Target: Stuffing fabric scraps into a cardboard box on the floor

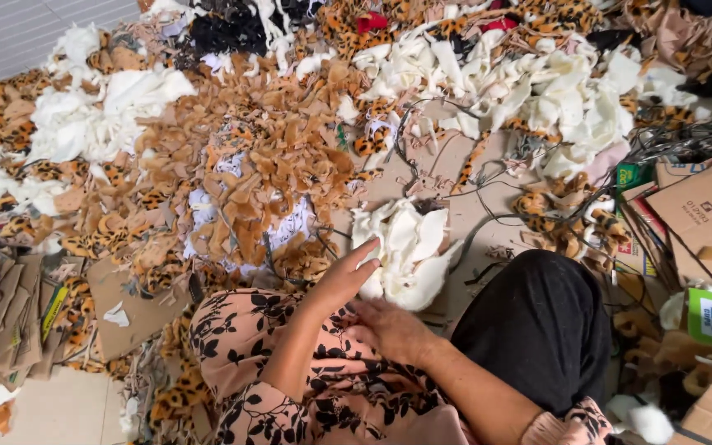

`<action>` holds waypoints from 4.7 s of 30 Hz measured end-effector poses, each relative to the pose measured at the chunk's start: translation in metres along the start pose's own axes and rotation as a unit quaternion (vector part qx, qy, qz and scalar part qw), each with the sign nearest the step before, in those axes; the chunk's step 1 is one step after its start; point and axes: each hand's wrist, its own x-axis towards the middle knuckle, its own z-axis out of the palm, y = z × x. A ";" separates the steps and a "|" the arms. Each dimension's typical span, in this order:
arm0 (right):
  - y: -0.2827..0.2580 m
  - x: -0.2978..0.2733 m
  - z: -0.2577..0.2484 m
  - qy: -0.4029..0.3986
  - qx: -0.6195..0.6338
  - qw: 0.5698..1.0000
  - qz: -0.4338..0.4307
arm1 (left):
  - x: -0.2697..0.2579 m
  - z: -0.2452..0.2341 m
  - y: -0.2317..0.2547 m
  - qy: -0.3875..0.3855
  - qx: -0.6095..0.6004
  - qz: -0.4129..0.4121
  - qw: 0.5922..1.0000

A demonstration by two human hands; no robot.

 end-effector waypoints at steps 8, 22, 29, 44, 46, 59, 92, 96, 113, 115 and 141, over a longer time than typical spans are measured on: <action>0.079 0.080 0.063 0.140 -0.137 0.980 0.015 | 0.006 -0.007 0.002 0.004 -0.017 0.007 1.000; 0.049 0.092 -0.018 -0.078 -0.207 0.933 0.285 | 0.041 -0.003 -0.011 -0.036 0.060 -0.067 0.995; 0.062 0.108 -0.031 -0.097 -0.128 0.939 0.303 | 0.117 0.006 -0.033 -0.120 0.219 -0.101 0.963; 0.238 0.259 -0.077 0.179 -0.282 0.930 0.154 | 0.293 -0.016 -0.088 0.061 0.344 -0.002 0.937; 0.252 0.293 -0.086 0.162 -0.266 0.936 0.162 | 0.316 -0.021 -0.101 0.063 0.358 -0.040 0.931; 0.211 0.322 -0.083 0.323 -0.087 0.924 0.187 | 0.341 -0.012 -0.195 0.076 0.020 -0.040 0.996; 0.075 0.247 -0.003 0.264 -0.146 0.939 0.164 | 0.039 -0.036 -0.175 0.257 -0.281 -0.079 0.921; 0.150 0.292 0.026 0.170 -0.285 0.923 0.197 | 0.020 -0.056 -0.157 0.220 -0.263 -0.060 0.937; 0.107 0.281 -0.009 0.124 -0.279 0.931 0.202 | -0.006 -0.059 -0.084 0.140 -0.359 -0.252 0.888; 0.096 0.269 0.000 0.133 -0.298 0.927 0.186 | -0.016 -0.063 -0.085 0.151 -0.377 -0.265 0.875; 0.041 0.104 -0.070 0.221 0.486 0.841 0.084 | 0.014 -0.006 -0.101 0.067 -0.327 -0.087 0.939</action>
